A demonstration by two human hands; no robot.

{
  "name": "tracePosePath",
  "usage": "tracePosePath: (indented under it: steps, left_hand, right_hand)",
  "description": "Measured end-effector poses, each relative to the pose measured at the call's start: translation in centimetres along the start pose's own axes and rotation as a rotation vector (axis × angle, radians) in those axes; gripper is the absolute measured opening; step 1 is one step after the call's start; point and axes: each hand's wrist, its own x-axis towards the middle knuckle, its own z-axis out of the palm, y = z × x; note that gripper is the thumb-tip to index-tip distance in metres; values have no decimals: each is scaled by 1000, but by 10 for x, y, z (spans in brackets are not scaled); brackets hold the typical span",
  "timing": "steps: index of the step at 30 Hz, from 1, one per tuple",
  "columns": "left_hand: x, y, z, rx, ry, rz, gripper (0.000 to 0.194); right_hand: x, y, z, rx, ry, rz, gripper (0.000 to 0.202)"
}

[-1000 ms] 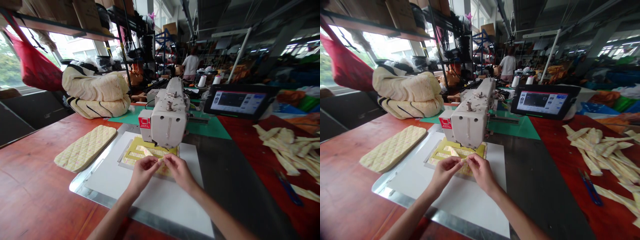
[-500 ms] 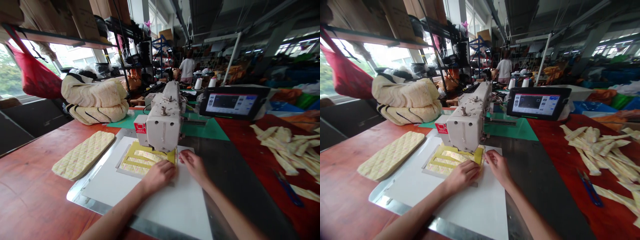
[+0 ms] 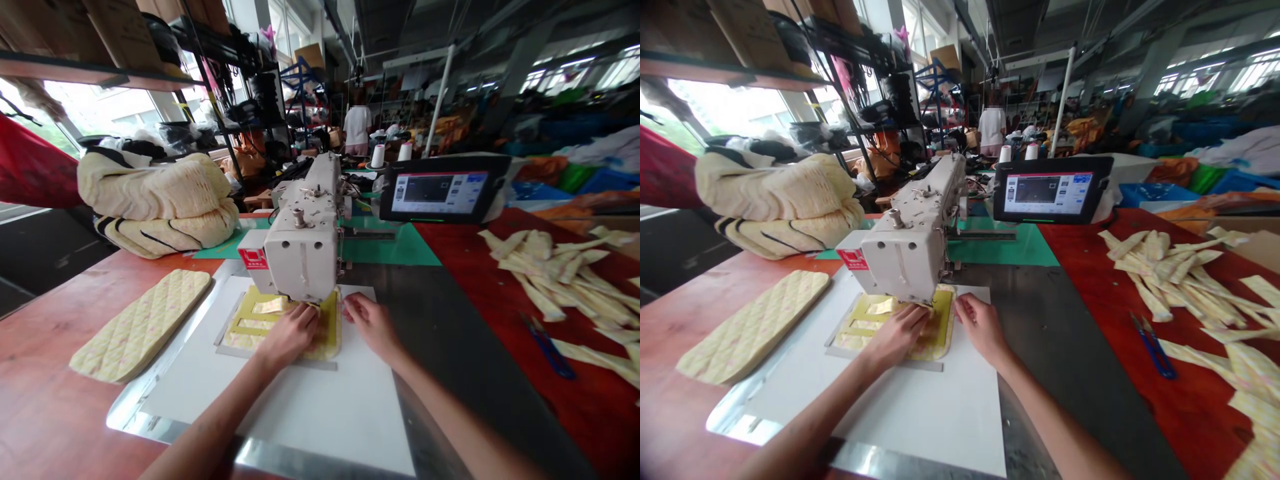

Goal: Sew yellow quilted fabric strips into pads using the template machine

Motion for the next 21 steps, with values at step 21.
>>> tracePosePath:
  steps: [21]
  left_hand:
    - [-9, -12, 13, -374, 162, -101, 22]
  right_hand:
    - [-15, -21, 13, -758, -209, -442, 28]
